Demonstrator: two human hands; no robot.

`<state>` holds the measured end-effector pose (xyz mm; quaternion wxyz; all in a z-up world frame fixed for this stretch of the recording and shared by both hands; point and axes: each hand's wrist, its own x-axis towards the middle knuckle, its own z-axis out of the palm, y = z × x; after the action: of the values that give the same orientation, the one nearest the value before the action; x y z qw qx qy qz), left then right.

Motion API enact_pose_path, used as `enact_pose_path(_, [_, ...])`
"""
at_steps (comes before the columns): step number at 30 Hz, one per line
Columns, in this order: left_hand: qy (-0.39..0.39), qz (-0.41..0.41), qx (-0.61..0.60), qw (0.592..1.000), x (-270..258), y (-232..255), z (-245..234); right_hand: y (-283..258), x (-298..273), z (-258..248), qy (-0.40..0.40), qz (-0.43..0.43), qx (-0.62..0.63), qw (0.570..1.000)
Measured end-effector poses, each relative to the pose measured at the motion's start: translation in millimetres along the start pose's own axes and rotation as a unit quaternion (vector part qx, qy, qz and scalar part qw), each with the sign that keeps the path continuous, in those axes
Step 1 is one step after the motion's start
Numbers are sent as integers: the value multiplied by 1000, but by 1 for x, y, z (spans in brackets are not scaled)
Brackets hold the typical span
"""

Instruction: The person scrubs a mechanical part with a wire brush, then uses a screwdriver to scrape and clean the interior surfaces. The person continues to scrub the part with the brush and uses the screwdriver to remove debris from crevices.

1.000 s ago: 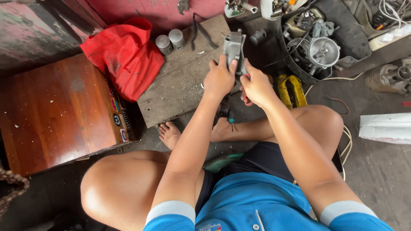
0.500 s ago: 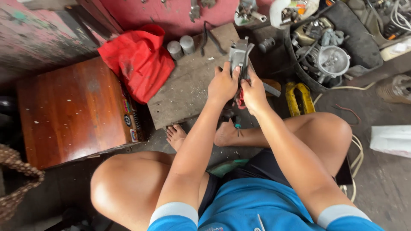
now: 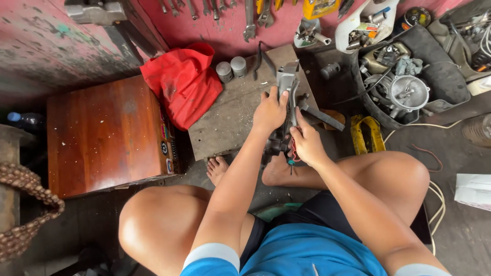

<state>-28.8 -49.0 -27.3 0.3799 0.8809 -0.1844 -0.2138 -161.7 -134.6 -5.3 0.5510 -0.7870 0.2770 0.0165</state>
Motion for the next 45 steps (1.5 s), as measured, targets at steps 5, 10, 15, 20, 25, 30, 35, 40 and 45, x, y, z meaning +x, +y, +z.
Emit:
enact_pose_path(5, [3,8,-5,1000,-11,2,4,-30,13,1,47,-40,99,993])
enact_pose_path(10, [8,3,-39,999,-14,-4,-22,-28,-22,7,-35,-58,-63,996])
enact_pose_path(15, [10,12,-18,1000,-13,-5,-18,-18,57,24,71,13,210,975])
enact_pose_path(20, [20,1,-54,998,-8,-30,-27,-40,-15,24,1,-58,-23,998])
enact_pose_path(25, [3,3,-31,999,-16,-22,-23,-51,36,18,27,-2,-24,999])
enact_pose_path(30, [29,-25,-55,998,-15,-24,-29,-47,-8,9,-55,-8,-63,996])
enact_pose_path(35, [17,-7,-24,1000,-13,-18,-15,-44,48,-3,-51,48,58,996])
enact_pose_path(40, [37,-20,-26,999,-3,-20,-17,-61,-4,-11,-86,13,-51,995])
enact_pose_path(45, [20,-13,5,1000,-15,8,-14,-101,0,-36,-50,-10,-168,984])
